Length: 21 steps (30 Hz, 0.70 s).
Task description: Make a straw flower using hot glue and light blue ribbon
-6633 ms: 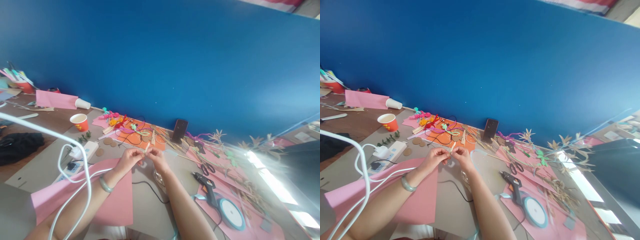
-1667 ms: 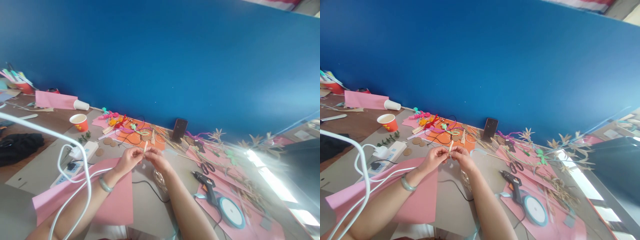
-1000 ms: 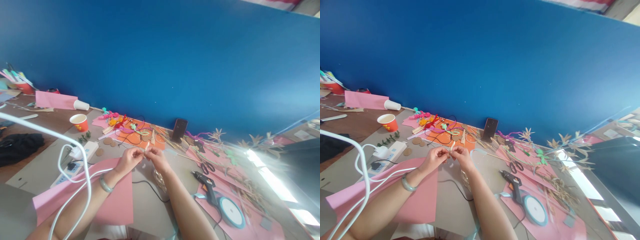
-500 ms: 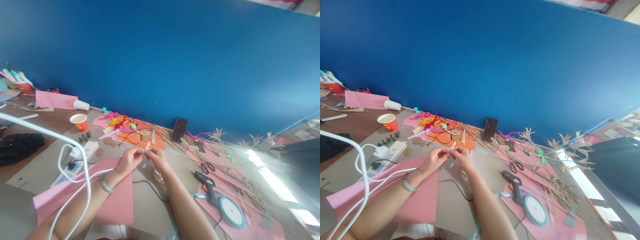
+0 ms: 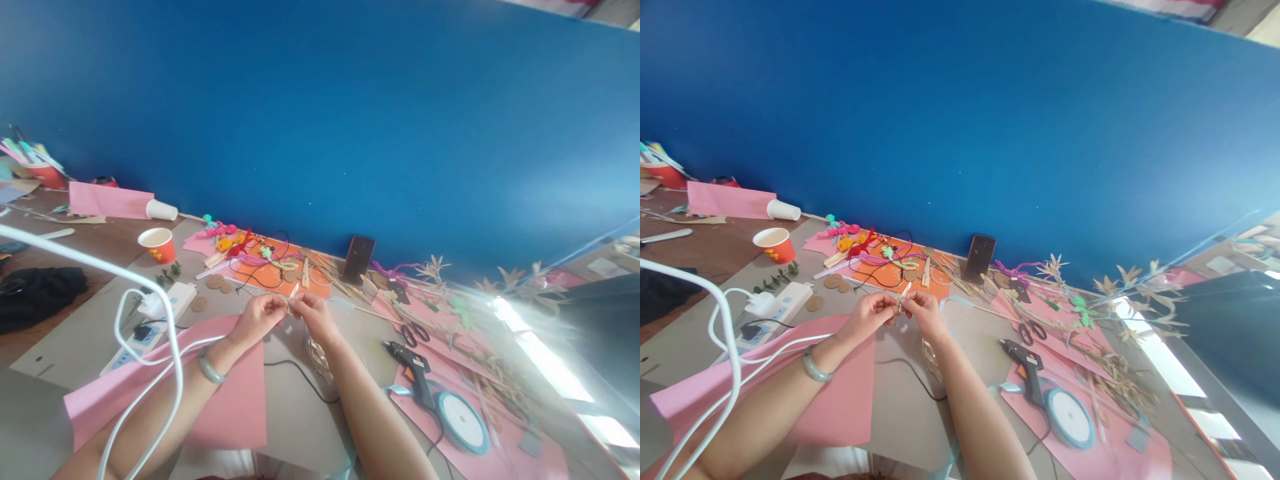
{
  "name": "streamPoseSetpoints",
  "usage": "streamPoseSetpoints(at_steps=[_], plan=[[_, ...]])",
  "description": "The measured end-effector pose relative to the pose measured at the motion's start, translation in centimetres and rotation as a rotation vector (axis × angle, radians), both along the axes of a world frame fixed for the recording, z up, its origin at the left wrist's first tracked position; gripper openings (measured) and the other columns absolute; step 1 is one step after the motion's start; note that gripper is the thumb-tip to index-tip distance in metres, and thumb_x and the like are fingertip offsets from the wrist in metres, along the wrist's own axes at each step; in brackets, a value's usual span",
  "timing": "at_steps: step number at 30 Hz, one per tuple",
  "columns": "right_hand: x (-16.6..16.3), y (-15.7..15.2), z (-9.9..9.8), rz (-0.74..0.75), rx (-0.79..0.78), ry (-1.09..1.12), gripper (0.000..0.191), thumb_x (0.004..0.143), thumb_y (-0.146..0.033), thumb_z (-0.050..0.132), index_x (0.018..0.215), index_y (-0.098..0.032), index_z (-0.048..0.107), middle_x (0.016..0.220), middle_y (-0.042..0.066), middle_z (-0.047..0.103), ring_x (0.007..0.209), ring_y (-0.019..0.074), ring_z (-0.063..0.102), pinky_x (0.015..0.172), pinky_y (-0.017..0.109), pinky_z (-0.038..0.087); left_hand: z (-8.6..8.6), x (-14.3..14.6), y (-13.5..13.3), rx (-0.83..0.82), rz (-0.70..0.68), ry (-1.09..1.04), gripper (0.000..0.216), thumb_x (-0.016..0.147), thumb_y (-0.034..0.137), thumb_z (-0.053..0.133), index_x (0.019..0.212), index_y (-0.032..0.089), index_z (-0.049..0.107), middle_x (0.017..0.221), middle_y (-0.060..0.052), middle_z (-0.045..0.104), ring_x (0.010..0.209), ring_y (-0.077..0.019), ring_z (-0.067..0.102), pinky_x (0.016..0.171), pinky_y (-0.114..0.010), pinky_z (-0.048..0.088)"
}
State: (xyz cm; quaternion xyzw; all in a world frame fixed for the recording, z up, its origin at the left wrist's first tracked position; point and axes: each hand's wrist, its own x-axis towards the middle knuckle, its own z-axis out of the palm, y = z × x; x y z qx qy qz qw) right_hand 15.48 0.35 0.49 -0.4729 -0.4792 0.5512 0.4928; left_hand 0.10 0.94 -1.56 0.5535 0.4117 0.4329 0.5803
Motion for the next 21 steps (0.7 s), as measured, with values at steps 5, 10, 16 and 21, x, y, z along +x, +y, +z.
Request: streamPoseSetpoints(at_steps=[5,10,16,21], plan=[[-0.04,-0.02,-0.04,-0.003,0.010,-0.018,0.020,0.069,-0.034,0.070,0.060,-0.018,0.059,0.049,-0.005,0.050,0.047,0.0089,0.040,0.051,0.024,0.032,-0.21,0.07,-0.04,0.103,0.050,0.065,0.017,0.070,0.029,0.070,0.070,0.015,0.061,0.065,-0.003,0.067,0.052,-0.0117,0.060,0.051,-0.021,0.048],[-0.02,-0.06,-0.10,-0.015,0.012,-0.054,0.024,0.069,-0.038,0.070,0.059,-0.019,0.057,0.048,-0.005,0.048,0.047,0.0093,0.038,0.050,0.024,0.031,-0.28,0.00,-0.18,0.180,0.078,0.136,0.014,0.075,0.029,0.066,0.070,0.017,0.062,0.062,-0.001,0.066,0.052,-0.0123,0.060,0.051,-0.021,0.046],[0.00,-0.06,-0.04,-0.005,0.014,-0.091,0.027,0.070,-0.040,0.070,0.059,-0.019,0.057,0.048,-0.005,0.047,0.048,0.0091,0.037,0.049,0.024,0.029,-0.27,-0.13,-0.26,0.204,0.086,0.168,0.016,0.079,0.030,0.062,0.069,0.018,0.061,0.056,0.000,0.063,0.050,-0.0124,0.059,0.051,-0.021,0.045],[-0.07,-0.13,0.23,-0.016,0.026,-0.091,0.027,0.071,-0.036,0.069,0.057,-0.018,0.055,0.047,-0.006,0.045,0.048,0.0086,0.036,0.051,0.024,0.028,-0.05,-0.02,-0.24,0.110,0.065,0.081,0.017,0.077,0.031,0.063,0.069,0.016,0.062,0.060,-0.001,0.065,0.050,-0.0124,0.060,0.050,-0.022,0.047]])
